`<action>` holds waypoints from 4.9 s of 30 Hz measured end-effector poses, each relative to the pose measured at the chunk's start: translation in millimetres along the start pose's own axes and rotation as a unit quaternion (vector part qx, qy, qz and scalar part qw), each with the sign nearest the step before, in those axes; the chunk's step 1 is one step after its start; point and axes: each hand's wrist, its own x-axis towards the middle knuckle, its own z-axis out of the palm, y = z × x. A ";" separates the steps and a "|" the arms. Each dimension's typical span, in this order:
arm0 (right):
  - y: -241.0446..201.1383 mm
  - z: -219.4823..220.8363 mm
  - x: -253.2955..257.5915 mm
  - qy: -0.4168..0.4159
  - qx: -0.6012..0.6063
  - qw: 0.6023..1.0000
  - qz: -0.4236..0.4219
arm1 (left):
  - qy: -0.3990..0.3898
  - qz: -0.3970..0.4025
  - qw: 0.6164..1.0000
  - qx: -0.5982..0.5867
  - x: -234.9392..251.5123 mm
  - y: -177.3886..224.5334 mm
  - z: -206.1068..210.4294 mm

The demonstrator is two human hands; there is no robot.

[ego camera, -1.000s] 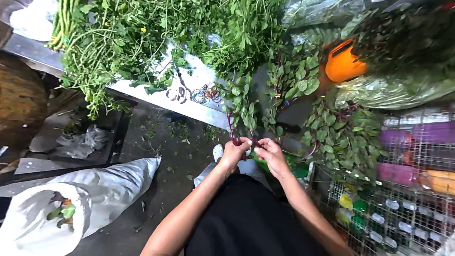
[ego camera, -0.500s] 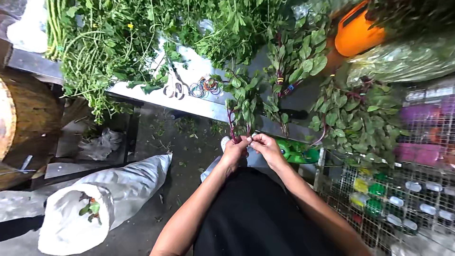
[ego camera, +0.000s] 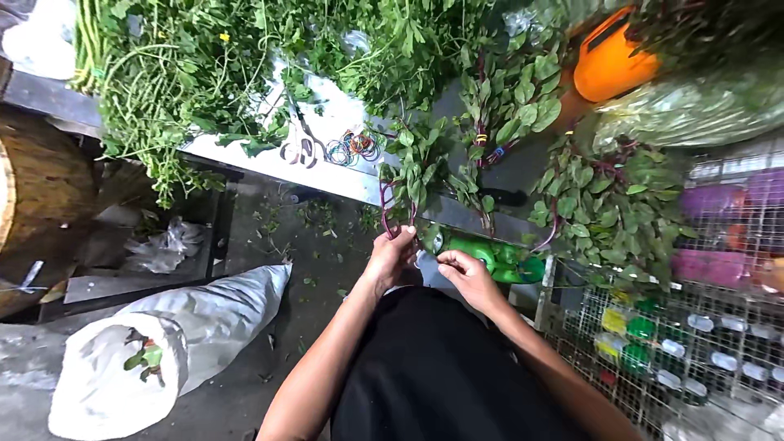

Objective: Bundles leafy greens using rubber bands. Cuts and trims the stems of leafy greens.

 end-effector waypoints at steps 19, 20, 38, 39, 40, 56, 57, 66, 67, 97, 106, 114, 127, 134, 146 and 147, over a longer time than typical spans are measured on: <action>-47.2 -28.1 29.0 0.060 0.344 0.936 -0.052 | -0.035 -0.005 0.997 0.069 0.1 -1.1 6.9; -51.6 -28.9 28.4 0.062 0.342 0.936 -0.059 | -0.046 -0.006 0.996 0.070 0.1 -1.5 7.8; -39.0 23.6 20.3 0.080 -0.093 0.991 -0.044 | -0.105 0.006 0.991 0.085 6.2 -4.3 31.3; -37.2 24.0 20.9 0.077 -0.114 0.989 -0.053 | -0.094 0.007 0.992 0.086 7.4 -5.0 32.1; -34.6 24.9 21.7 0.076 -0.127 0.987 -0.062 | -0.083 0.010 0.993 0.084 8.6 -5.8 32.4; -17.9 19.5 20.0 0.034 0.007 0.999 -0.040 | -0.116 -0.002 0.989 0.088 9.9 -6.1 35.4; -16.7 21.4 20.1 0.047 -0.004 0.997 -0.069 | -0.118 -0.003 0.990 0.083 10.0 -4.9 36.0; 3.1 -6.7 7.9 0.122 -0.065 0.989 -0.059 | -0.106 0.018 0.991 0.076 7.8 12.0 30.7; 11.0 -18.1 7.2 0.161 -0.079 0.983 -0.026 | -0.116 0.027 0.990 0.080 6.2 16.1 28.6; -17.2 -63.2 -48.0 0.046 0.447 0.886 -0.116 | -0.133 -0.020 0.991 0.019 8.4 4.2 22.7; -47.2 -8.3 1.2 0.058 0.319 0.946 0.014 | -0.167 -0.014 0.986 -0.001 4.1 -15.6 33.1; -31.2 16.8 9.4 0.131 0.187 0.974 0.007 | -0.057 -0.013 0.998 0.018 3.4 -10.1 44.5; 15.0 -43.6 14.4 0.145 -0.146 0.978 0.028 | -0.102 -0.035 0.994 -0.016 -4.4 28.3 22.5; 35.7 -58.6 73.2 0.227 -0.141 0.960 0.081 | -0.179 0.053 0.981 0.055 -61.5 76.6 32.5; 20.1 -79.7 35.3 0.170 0.349 0.921 0.042 | -0.221 0.192 0.948 0.124 -105.7 135.4 16.5; 13.6 -82.3 27.8 0.174 0.370 0.912 0.022 | -0.213 0.187 0.951 0.124 -99.9 131.9 16.7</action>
